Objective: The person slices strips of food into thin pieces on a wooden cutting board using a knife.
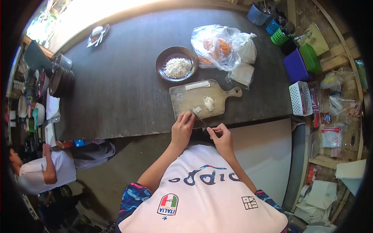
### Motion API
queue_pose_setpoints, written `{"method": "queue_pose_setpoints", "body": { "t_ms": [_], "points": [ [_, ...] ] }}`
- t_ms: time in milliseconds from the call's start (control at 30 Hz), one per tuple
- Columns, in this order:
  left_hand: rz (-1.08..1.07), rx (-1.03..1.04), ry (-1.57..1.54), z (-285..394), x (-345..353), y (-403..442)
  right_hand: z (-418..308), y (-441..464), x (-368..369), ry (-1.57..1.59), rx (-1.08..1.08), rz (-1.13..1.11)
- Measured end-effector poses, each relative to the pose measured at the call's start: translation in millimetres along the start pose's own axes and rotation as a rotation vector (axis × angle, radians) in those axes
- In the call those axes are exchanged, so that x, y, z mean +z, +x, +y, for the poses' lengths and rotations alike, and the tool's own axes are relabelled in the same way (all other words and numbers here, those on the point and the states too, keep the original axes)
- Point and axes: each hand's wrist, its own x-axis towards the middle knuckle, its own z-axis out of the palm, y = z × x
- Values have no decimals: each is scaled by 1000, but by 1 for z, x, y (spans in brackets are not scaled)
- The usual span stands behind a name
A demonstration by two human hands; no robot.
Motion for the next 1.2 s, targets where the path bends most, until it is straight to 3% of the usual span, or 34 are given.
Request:
{"method": "queue_pose_setpoints", "body": {
  "t_ms": [1200],
  "points": [
    [37,8,-41,-3,3,-10,-2,0,-2,48,-50,-34]
  ]
}}
